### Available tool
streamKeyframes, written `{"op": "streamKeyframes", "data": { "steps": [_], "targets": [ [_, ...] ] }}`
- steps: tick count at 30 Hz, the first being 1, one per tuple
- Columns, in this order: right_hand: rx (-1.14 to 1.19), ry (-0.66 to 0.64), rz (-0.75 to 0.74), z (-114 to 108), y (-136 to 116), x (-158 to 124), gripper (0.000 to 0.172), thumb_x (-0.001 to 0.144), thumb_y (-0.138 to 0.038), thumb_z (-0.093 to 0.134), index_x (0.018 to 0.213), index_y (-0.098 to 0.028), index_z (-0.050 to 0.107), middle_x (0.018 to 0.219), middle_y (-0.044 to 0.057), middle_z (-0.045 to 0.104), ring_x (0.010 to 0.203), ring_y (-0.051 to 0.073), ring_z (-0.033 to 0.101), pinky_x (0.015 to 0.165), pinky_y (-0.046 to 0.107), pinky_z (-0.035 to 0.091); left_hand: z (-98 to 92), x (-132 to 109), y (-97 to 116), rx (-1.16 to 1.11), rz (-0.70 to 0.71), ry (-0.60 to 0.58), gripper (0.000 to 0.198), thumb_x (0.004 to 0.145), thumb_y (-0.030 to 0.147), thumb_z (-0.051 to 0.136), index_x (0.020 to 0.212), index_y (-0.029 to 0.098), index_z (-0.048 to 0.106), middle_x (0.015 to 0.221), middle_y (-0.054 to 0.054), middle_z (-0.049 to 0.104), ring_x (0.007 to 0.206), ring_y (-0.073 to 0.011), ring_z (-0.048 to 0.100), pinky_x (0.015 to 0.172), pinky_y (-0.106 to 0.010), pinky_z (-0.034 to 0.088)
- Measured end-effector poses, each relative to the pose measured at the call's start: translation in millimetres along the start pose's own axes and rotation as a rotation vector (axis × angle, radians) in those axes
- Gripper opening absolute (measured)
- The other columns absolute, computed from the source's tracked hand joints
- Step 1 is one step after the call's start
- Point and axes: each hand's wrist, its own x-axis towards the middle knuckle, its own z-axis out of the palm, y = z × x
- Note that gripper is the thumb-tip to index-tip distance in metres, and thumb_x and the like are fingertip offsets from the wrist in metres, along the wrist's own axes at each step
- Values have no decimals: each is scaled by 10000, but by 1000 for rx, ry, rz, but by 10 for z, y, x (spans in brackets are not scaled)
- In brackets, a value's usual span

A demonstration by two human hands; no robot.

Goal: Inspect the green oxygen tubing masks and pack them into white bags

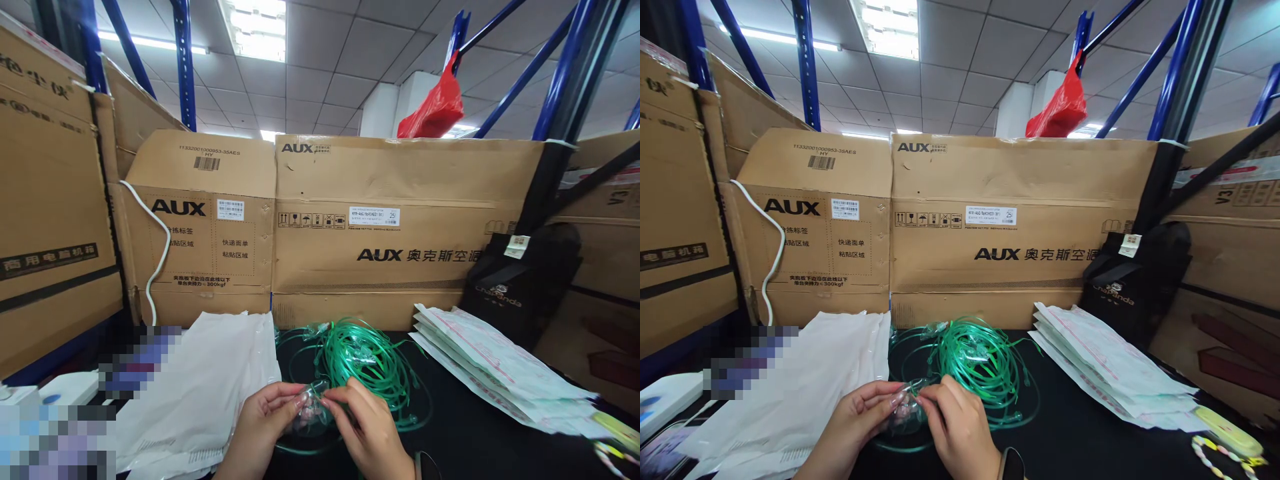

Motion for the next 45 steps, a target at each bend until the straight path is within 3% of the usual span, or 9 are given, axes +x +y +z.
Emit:
{"op": "streamKeyframes", "data": {
  "steps": [16,21,23,26,29,31,35,39,45],
  "targets": [
    [25,38,-66,-23,7,-52,105,794,-146,485,862,-188,554,634,25,606,546,137,544,513,246,427,80,-90,9,74,137,-86,212,543,312,731,687,161,699,655,-53,718,594,-162,630,599,-253,493],
    [84,-24,-30,-3,21,-53,107,802,-133,464,825,-183,556,640,26,587,570,132,531,522,238,410,81,-87,-27,96,158,-55,203,531,314,735,672,171,701,679,-52,719,593,-169,629,601,-268,496],
    [160,-99,33,2,29,-33,85,800,-158,476,794,-184,556,644,20,566,584,130,518,537,237,404,77,-82,-52,105,165,-44,212,533,321,731,676,167,701,666,-54,716,584,-170,626,597,-273,494],
    [337,-183,273,-4,38,40,71,770,-255,538,749,-188,550,645,-3,518,607,126,496,566,233,404,72,-71,-87,104,168,-49,254,533,345,726,697,153,696,645,-61,709,585,-181,625,590,-288,493],
    [542,-195,533,-11,64,136,184,744,-367,552,751,-184,562,637,-17,488,609,128,477,563,233,398,63,-55,-98,82,149,-43,290,526,367,726,706,142,688,656,-71,708,615,-193,632,593,-296,496],
    [614,-184,622,-9,99,186,279,776,-422,478,713,-176,595,620,-13,477,616,135,472,586,248,392,54,-44,-96,81,128,-40,290,531,358,727,712,136,686,656,-74,710,609,-187,633,588,-285,493],
    [635,-205,665,12,163,223,376,774,-462,451,644,-174,653,626,3,490,664,155,478,662,278,370,41,-30,-107,84,105,-62,283,537,344,727,712,128,675,638,-71,707,585,-172,631,589,-276,490],
    [736,-325,699,33,162,206,307,677,-460,583,606,-173,663,633,0,508,658,152,478,650,272,360,53,-34,-135,97,105,-90,293,553,313,722,760,131,623,582,-45,687,563,-164,625,577,-272,483],
    [789,-346,706,23,132,194,225,597,-390,681,549,-175,634,608,-23,474,630,133,454,630,260,339,69,-49,-162,116,139,-134,430,607,244,689,933,184,416,516,12,653,511,-143,606,565,-268,458]
  ]
}}
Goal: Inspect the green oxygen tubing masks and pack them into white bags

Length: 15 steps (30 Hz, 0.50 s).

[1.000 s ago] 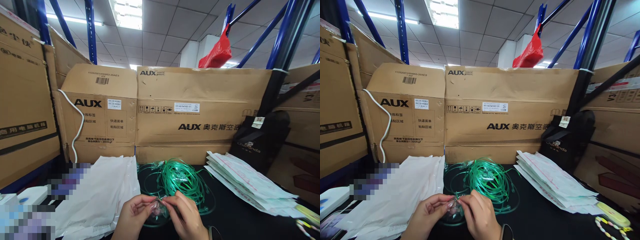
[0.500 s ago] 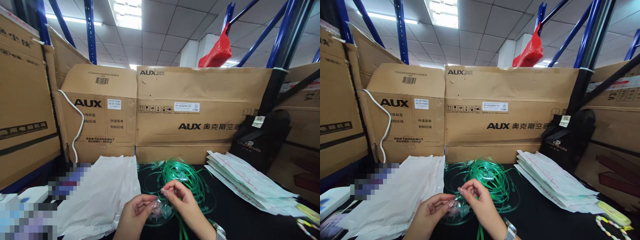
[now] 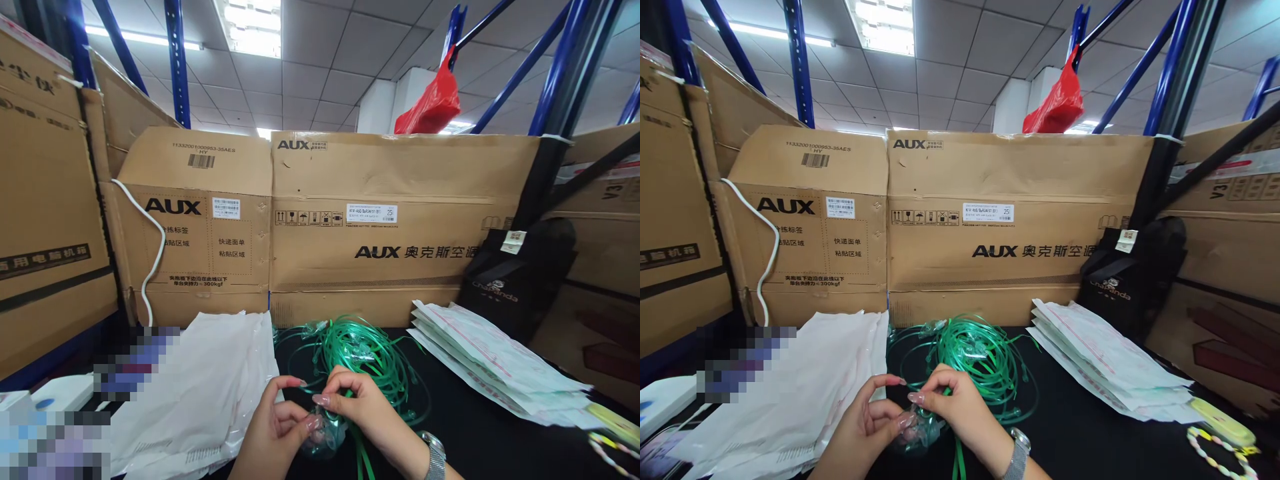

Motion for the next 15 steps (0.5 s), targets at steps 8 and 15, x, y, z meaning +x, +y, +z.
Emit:
{"op": "streamKeyframes", "data": {
  "steps": [8,15],
  "targets": [
    [116,88,119,56,-12,-41,267,592,-372,677,477,-164,554,571,-37,455,586,118,427,592,247,321,-30,1,-32,62,-7,-57,437,637,244,658,964,181,376,514,34,615,515,-145,606,563,-280,448],
    [113,138,181,63,41,-43,244,577,-355,667,473,-160,562,540,-29,493,570,123,431,585,256,323,-29,-2,-75,87,-27,-55,458,614,270,672,968,184,395,485,72,565,480,-131,583,540,-270,440]
  ]
}}
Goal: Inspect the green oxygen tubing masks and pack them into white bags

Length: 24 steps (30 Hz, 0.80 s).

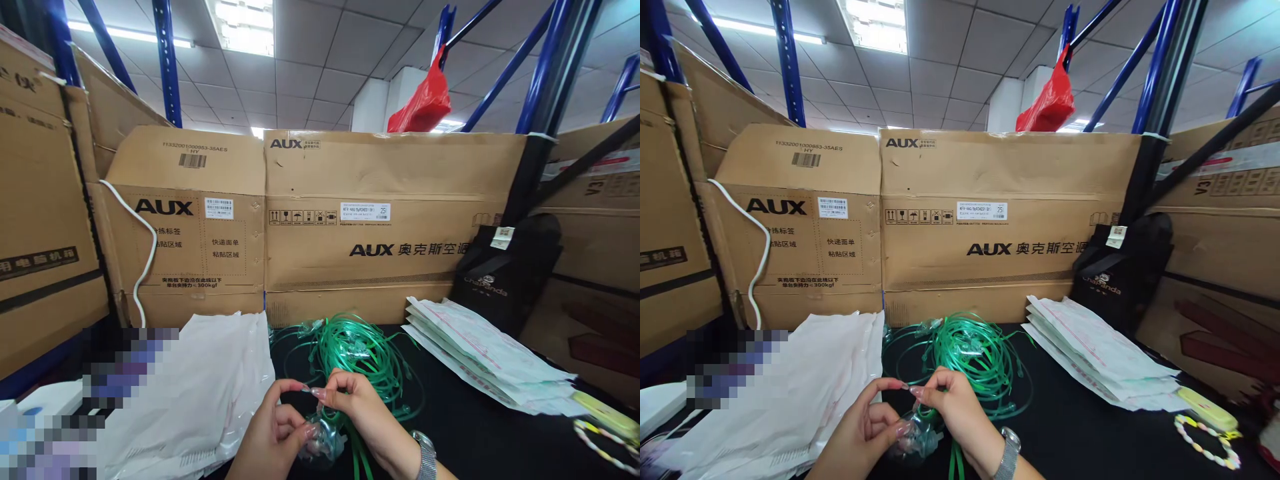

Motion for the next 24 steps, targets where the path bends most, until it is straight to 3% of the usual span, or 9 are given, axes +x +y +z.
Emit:
{"op": "streamKeyframes", "data": {
  "steps": [8,12,15,19,24],
  "targets": [
    [-36,164,-87,-59,-18,56,308,580,-437,655,455,-166,577,518,-20,500,575,143,454,623,273,342,18,-12,39,48,-9,-13,446,609,294,675,965,172,435,482,73,544,463,-127,577,495,-239,429],
    [14,234,-152,-141,-42,101,318,580,-460,656,478,-168,581,551,-11,512,626,158,477,693,299,357,21,-8,53,40,5,12,360,609,299,677,914,153,552,482,49,561,470,-120,570,498,-228,425],
    [57,104,-168,-124,-53,95,270,632,-436,634,604,-167,643,645,5,551,673,158,499,695,295,387,-28,26,128,-25,2,70,274,590,309,692,799,136,651,555,-7,634,528,-130,586,539,-236,445],
    [259,-129,-55,-49,-56,53,352,695,-438,577,943,-191,615,869,50,595,740,164,554,634,291,446,-182,81,350,-192,4,215,280,539,293,734,759,130,672,675,-59,705,598,-158,627,606,-254,480],
    [220,-413,-74,-9,-10,22,418,606,-263,703,998,-186,579,865,50,632,672,108,572,582,219,428,-376,137,617,-330,161,426,246,586,209,716,803,135,625,727,-26,706,682,-131,642,663,-195,480]
  ]
}}
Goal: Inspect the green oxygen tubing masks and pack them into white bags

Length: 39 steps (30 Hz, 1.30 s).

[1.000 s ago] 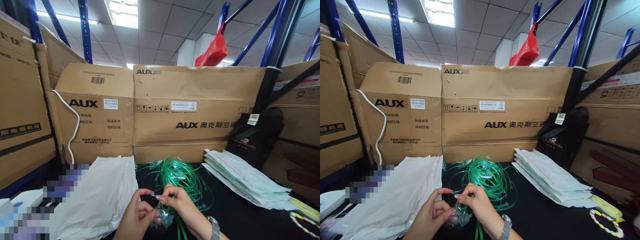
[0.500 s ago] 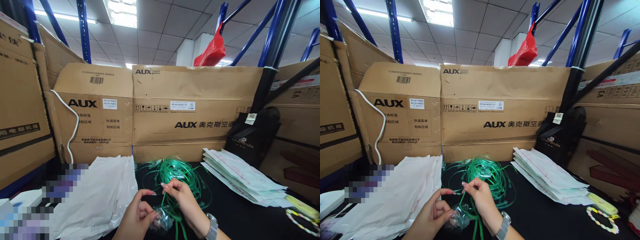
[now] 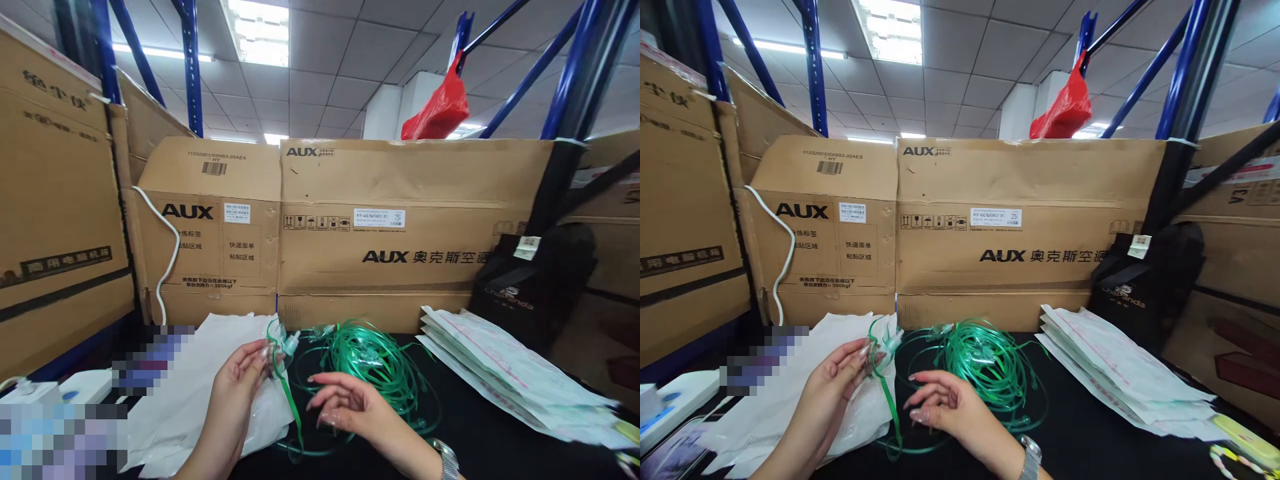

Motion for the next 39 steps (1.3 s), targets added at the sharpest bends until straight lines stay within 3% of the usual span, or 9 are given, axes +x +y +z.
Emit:
{"op": "streamKeyframes", "data": {
  "steps": [6,10,13,15,18,20,23,28,39],
  "targets": [
    [20,-72,155,136,240,-8,855,562,-251,727,1277,-264,256,660,-61,591,347,26,449,318,129,277,39,-37,-8,-117,-146,-127,171,657,66,633,817,118,602,784,-59,699,783,-151,644,752,-227,479],
    [-46,-40,264,198,297,2,308,632,-349,659,819,-120,571,411,-58,558,228,12,368,266,120,172,107,-177,-81,-196,-321,-250,257,687,26,580,926,119,592,899,-95,685,931,-199,603,855,-297,439],
    [-44,6,307,174,285,19,277,669,-389,613,626,-129,529,341,-45,551,169,19,318,230,129,95,115,-204,-113,-212,-365,-245,159,738,117,563,887,108,617,889,-103,685,892,-200,615,823,-300,457],
    [30,31,260,149,239,24,265,654,-377,634,675,-127,549,441,1,629,229,58,434,228,126,170,97,-176,-124,-192,-351,-230,138,745,167,572,858,114,631,851,-89,691,805,-177,634,765,-273,478],
    [202,90,63,117,101,15,283,634,-263,680,868,-124,605,825,94,692,710,164,638,502,201,467,64,-120,-124,-174,-337,-203,115,724,160,598,826,129,641,800,-63,692,689,-141,636,666,-227,491],
    [361,129,-8,71,4,10,340,671,-211,649,998,-136,591,1030,111,632,976,193,559,781,285,450,55,-103,-122,-207,-345,-197,96,720,130,594,805,132,639,780,-56,682,673,-137,631,654,-228,489],
    [633,237,-35,-94,-55,32,264,718,-224,592,968,-143,613,1064,93,613,1012,182,535,882,310,403,64,-117,-139,-244,-394,-218,65,725,101,582,771,124,623,735,-56,660,693,-146,626,676,-251,486],
    [855,507,-89,-509,1,100,116,724,-101,563,780,-177,631,699,-8,637,636,79,592,644,199,495,75,-149,-187,-257,-340,-197,73,724,86,584,748,155,589,720,-18,639,709,-129,614,716,-263,480],
    [723,588,-243,-922,-45,74,162,729,-102,545,868,-180,577,570,-51,468,399,32,398,337,121,387,66,-170,-176,-220,-229,-220,85,693,163,634,739,171,564,818,-17,654,844,-149,603,813,-262,413]
  ]
}}
